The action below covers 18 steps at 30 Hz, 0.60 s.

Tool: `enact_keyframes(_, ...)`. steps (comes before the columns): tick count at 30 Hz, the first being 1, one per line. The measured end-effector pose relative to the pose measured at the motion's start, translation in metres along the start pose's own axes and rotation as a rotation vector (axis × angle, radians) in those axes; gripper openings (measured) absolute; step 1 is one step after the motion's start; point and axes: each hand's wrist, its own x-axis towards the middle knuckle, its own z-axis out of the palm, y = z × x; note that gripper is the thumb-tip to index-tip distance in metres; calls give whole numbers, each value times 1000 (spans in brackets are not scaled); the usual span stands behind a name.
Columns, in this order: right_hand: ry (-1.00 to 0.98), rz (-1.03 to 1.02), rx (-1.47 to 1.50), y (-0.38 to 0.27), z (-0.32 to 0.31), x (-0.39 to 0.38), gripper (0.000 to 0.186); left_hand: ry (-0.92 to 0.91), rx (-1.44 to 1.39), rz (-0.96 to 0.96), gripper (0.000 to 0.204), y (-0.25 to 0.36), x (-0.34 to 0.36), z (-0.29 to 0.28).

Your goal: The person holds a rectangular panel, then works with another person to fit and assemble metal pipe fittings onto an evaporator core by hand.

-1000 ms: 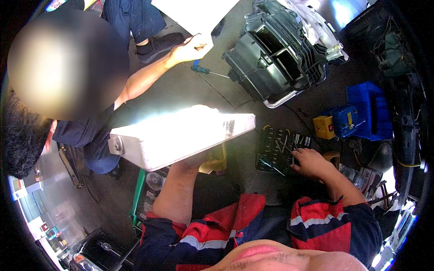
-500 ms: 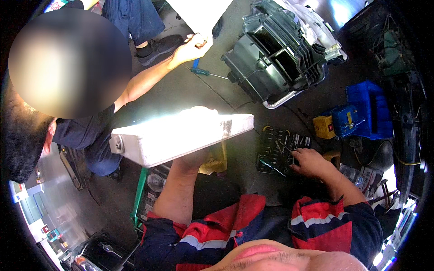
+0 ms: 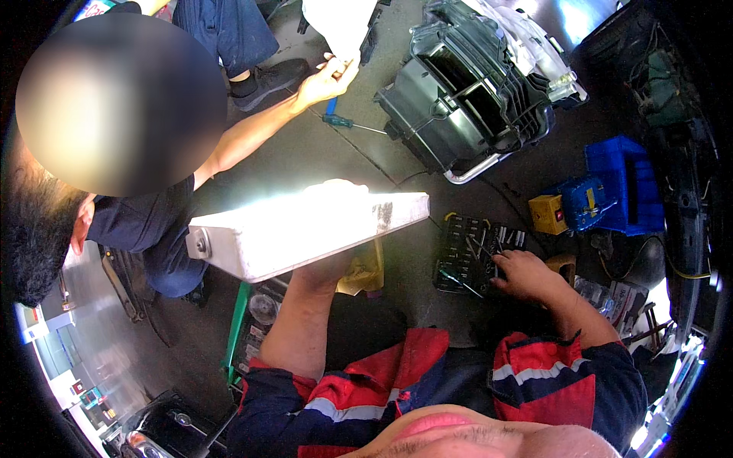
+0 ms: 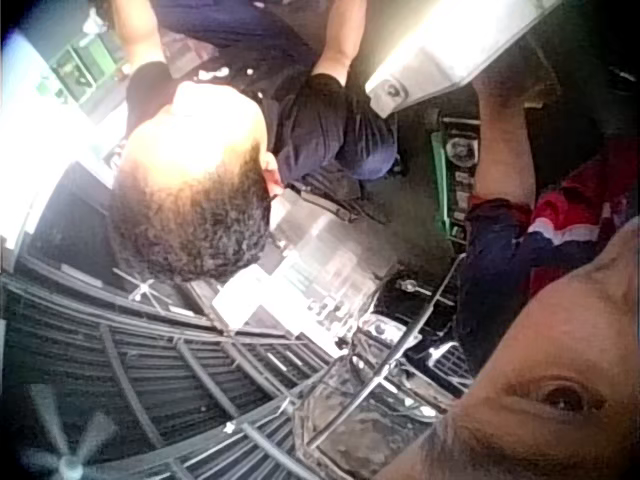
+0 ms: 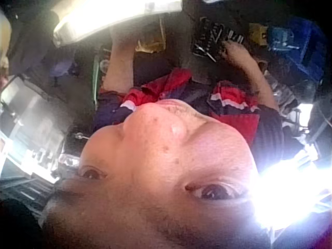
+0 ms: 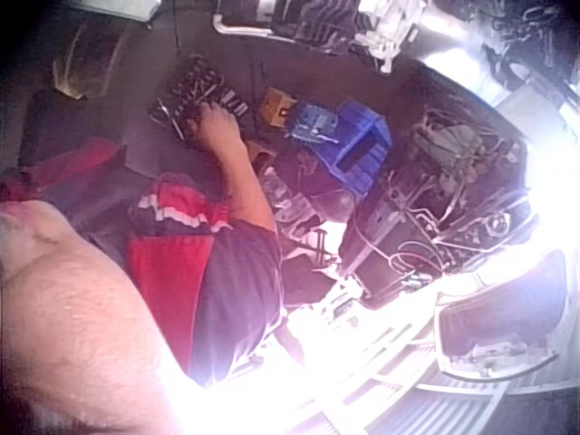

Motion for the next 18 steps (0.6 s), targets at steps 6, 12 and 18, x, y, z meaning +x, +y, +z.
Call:
enact_keyframes(6, -23, 11, 7, -3, -5, -1, 53, -40, 45, 25, 13, 1, 1, -4)
enact_keyframes(12, 6, -20, 2, -3, -4, 2, 52, -13, -94, -45, 14, -1, 0, -4)
enact_keyframes(18, 55, -24, -6, 0, -1, -4, 50, 45, -237, -116, 14, 5, -1, 3)
